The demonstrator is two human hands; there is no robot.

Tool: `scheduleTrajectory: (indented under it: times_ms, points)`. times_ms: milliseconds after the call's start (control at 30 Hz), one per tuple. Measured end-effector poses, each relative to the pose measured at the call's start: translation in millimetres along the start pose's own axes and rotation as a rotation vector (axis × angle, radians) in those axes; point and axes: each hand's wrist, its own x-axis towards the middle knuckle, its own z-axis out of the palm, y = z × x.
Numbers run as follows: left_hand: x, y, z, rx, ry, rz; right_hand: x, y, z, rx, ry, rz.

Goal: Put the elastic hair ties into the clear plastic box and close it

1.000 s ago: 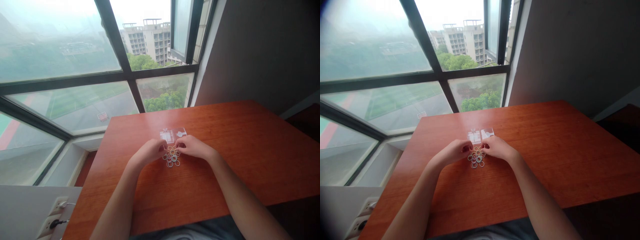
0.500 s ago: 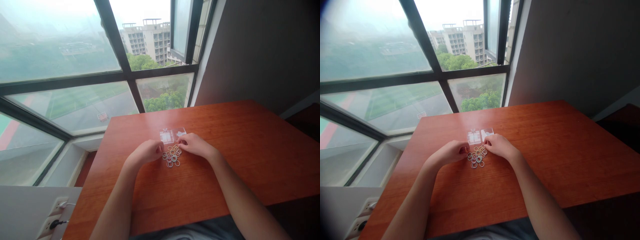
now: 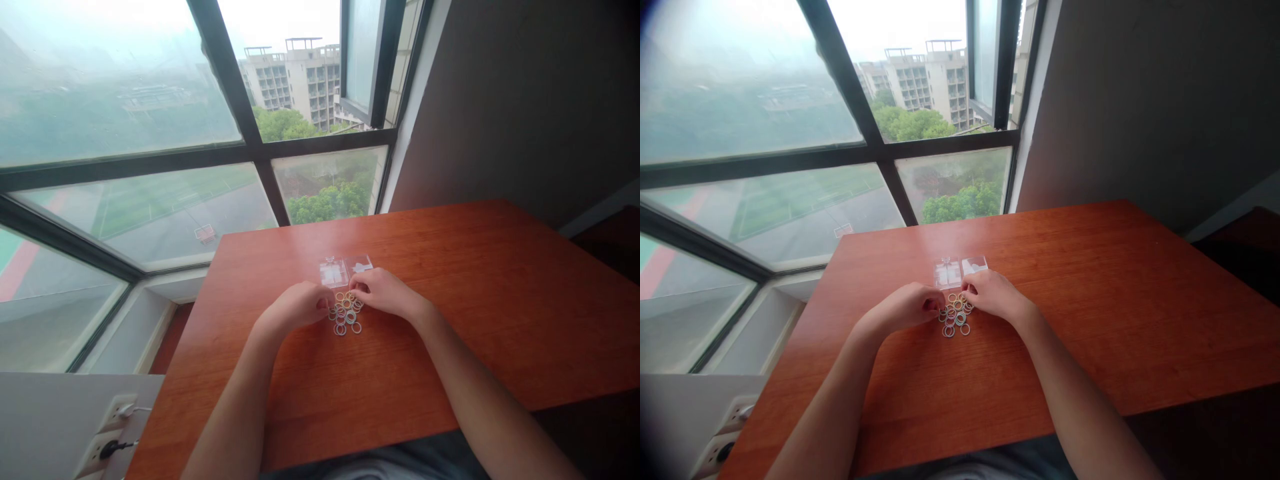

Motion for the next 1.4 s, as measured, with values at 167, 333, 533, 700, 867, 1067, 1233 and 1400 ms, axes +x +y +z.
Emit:
scheduleTrajectory:
  times_ms: [167, 333, 533, 700, 867, 1067, 1233, 1400]
  points:
    - [2.5, -3.2, 3.1, 0.015, 0.005, 0.028, 0.0, -2.9, 1.3, 0.001, 0.005, -0.035]
    - [3.9, -2.4, 8.2, 0.057, -0.011, 0.029, 0.0, -5.2, 2.1, 0.007, 0.008, -0.060]
    - [1.0, -4.4, -0.2, 0.018, 0.047, 0.027, -1.8, -17.4, 5.0, 0.011, -0.004, -0.082]
    - [3.8, -14.1, -10.1, -0.072, 0.362, -0.001, -1.8, -35.5, 12.8, -0.087, -0.031, -0.094]
    - [15.0, -22.1, 1.7, -0.023, 0.625, -0.078, 0.5, -44.5, 21.3, -0.225, -0.112, -0.081]
    - [27.0, -25.1, 11.6, -0.044, 0.677, -0.116, 0.8, -46.4, 27.6, -0.294, -0.100, -0.125]
    - [38.7, -33.2, 15.9, -0.122, 0.678, -0.090, 1.3, -45.2, 29.1, -0.285, -0.071, -0.147]
    - [45.0, -40.9, 21.7, -0.190, 0.685, -0.065, 1.6, -43.7, 25.1, -0.245, -0.024, -0.085]
